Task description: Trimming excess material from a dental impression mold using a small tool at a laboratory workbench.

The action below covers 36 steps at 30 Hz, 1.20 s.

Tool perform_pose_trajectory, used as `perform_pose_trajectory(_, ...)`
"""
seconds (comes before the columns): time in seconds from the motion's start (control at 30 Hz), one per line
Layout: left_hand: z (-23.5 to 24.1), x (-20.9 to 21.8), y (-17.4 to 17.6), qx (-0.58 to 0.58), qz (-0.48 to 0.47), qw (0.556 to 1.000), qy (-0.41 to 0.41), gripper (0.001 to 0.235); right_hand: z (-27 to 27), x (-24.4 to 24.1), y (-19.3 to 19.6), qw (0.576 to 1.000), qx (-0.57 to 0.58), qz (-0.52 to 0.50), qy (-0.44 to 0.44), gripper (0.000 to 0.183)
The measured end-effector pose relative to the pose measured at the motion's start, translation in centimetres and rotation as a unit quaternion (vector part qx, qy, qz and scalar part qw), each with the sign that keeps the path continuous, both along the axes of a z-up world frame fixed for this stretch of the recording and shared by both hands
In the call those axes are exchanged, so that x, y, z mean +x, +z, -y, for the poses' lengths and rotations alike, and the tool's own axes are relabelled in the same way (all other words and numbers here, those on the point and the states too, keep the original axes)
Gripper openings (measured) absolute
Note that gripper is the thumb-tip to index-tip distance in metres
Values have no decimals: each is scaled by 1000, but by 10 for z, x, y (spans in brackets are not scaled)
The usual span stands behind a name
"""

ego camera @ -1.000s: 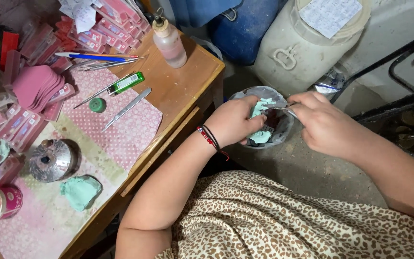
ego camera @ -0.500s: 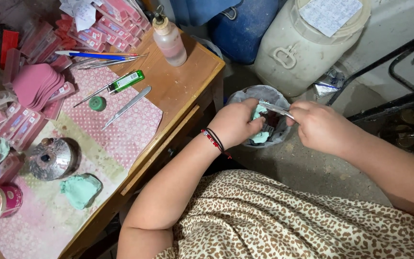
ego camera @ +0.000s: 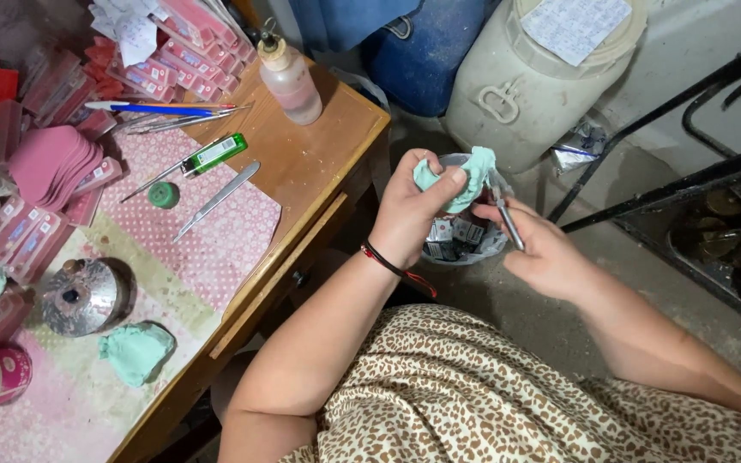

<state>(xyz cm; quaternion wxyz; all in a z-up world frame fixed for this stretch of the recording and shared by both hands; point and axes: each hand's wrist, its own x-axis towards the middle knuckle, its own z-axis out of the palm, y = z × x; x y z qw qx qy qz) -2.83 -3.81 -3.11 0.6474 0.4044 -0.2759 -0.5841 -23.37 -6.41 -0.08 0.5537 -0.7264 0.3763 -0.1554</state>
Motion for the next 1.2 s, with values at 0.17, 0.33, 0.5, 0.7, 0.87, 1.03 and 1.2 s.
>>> perform_pose_trajectory(0.17,2,-10,-14,2,35,999,-6,41,-6,12,-25,991,-36,108,-72,62)
perform_pose_trajectory(0.33,0,-7,-25,44,28,997,-49,63,10,-3,-49,983,-182,3,-33,56)
perform_pose_trajectory(0.5,-2,-7,-23,67,23,997,-42,63,16,-13,-69,975,-221,-2,-29,49)
perform_pose_trajectory(0.7,-1,-6,-37,70,10,997,-31,64,14,-6,-80,974,-214,15,-68,37)
perform_pose_trajectory(0.87,0,-4,-52,75,15,997,-30,66,4,-1,-80,983,-155,44,-85,37)
perform_pose_trajectory(1.03,2,1,-52,76,29,996,-30,59,6,-1,-78,983,-170,34,-67,35)
perform_pose_trajectory(1.2,-3,3,-26,85,20,996,-34,56,8,0,-69,973,-230,-3,-9,48)
